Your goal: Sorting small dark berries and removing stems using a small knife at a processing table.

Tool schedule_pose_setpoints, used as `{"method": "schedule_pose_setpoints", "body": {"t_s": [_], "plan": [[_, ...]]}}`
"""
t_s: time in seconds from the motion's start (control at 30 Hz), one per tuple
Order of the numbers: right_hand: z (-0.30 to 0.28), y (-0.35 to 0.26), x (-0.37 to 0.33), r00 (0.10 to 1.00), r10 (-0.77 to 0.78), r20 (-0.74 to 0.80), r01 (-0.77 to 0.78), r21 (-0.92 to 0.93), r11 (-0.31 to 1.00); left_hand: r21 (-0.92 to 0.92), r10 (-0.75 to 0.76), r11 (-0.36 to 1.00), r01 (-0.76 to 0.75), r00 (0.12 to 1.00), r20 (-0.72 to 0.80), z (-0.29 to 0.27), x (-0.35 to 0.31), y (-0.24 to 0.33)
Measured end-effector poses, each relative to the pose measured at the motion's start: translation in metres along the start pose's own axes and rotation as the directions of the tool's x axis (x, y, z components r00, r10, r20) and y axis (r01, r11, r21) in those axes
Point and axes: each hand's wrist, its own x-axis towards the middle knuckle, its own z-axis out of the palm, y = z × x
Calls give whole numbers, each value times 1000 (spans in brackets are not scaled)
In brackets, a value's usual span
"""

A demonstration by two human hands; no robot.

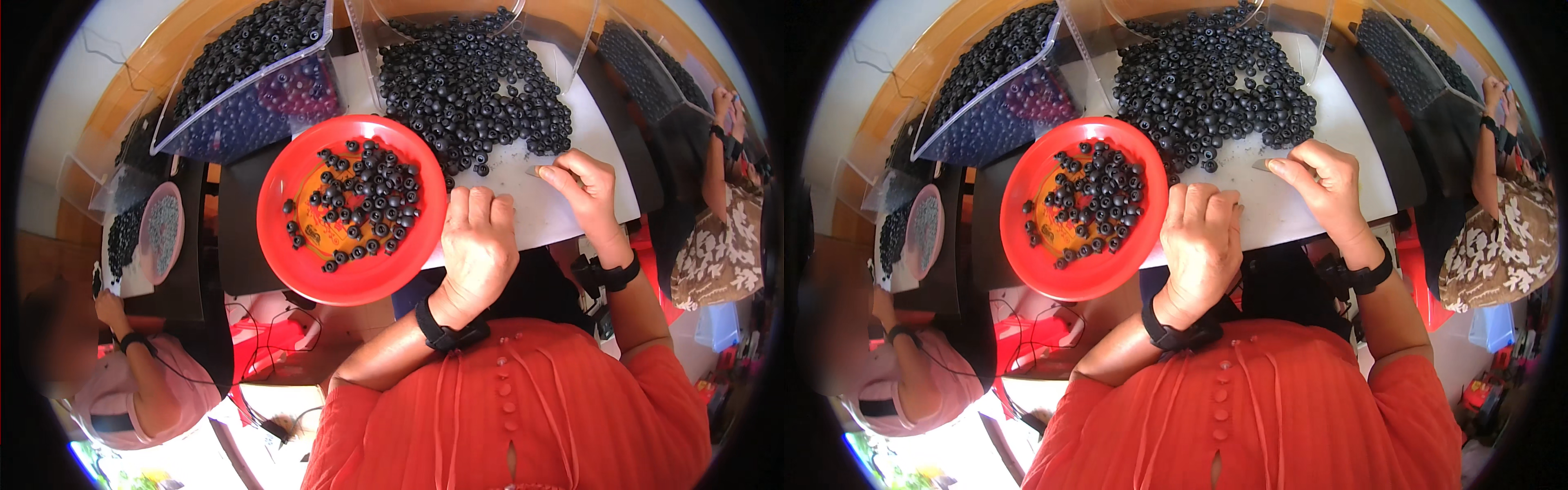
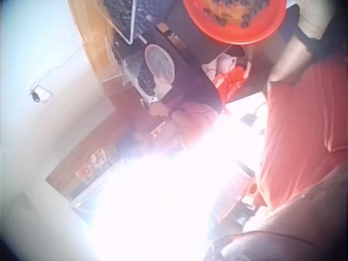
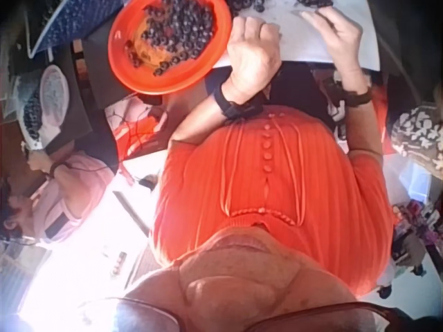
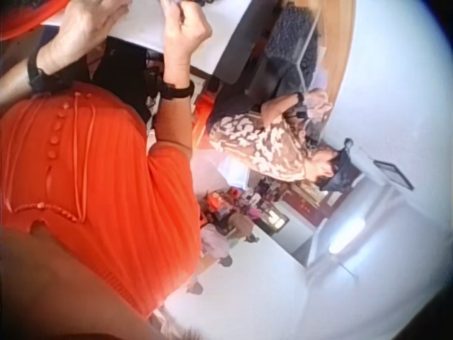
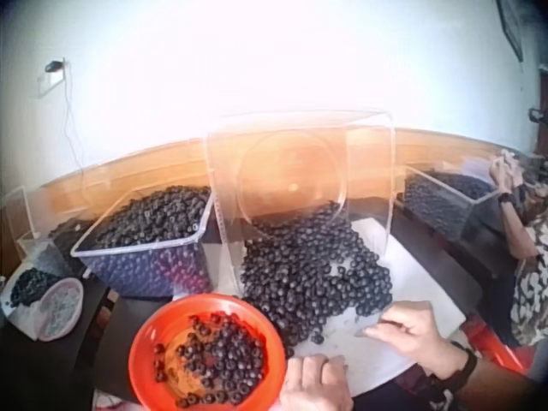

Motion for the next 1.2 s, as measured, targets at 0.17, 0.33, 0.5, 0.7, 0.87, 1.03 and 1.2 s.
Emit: {"method": "schedule_pose_setpoints", "body": {"t_s": [0.17, 0.33, 0.5, 0.7, 0.87, 1.03, 1.2], "plan": [[4, 9, 0, 998, -55, -13, 55, 42, 998, 81, -19, 996, 24, 998, -64, 3, 2, 4], [5, 13, -2, 990, -132, -52, 135, 65, 989, 170, 27, 985, -12, 996, -83, 9, 1, -1], [2, 11, -2, 977, -205, -59, 206, 15, 978, 224, 21, 975, -9, 999, -49, 10, 2, 0], [2, 15, -3, 965, -249, -86, 247, -35, 968, 248, 18, 969, -8, 999, -37, 11, 1, 1], [2, 14, -2, 964, -259, -64, 254, -74, 964, 235, 32, 972, -17, 998, -61, 11, -2, -4], [4, 14, -1, 957, -276, -88, 271, -64, 960, 177, 6, 984, 14, 994, -108, 11, -1, -4], [7, 13, -1, 959, -272, -74, 265, -95, 960, 180, -12, 983, 27, 996, -86, 9, -1, -1]]}}
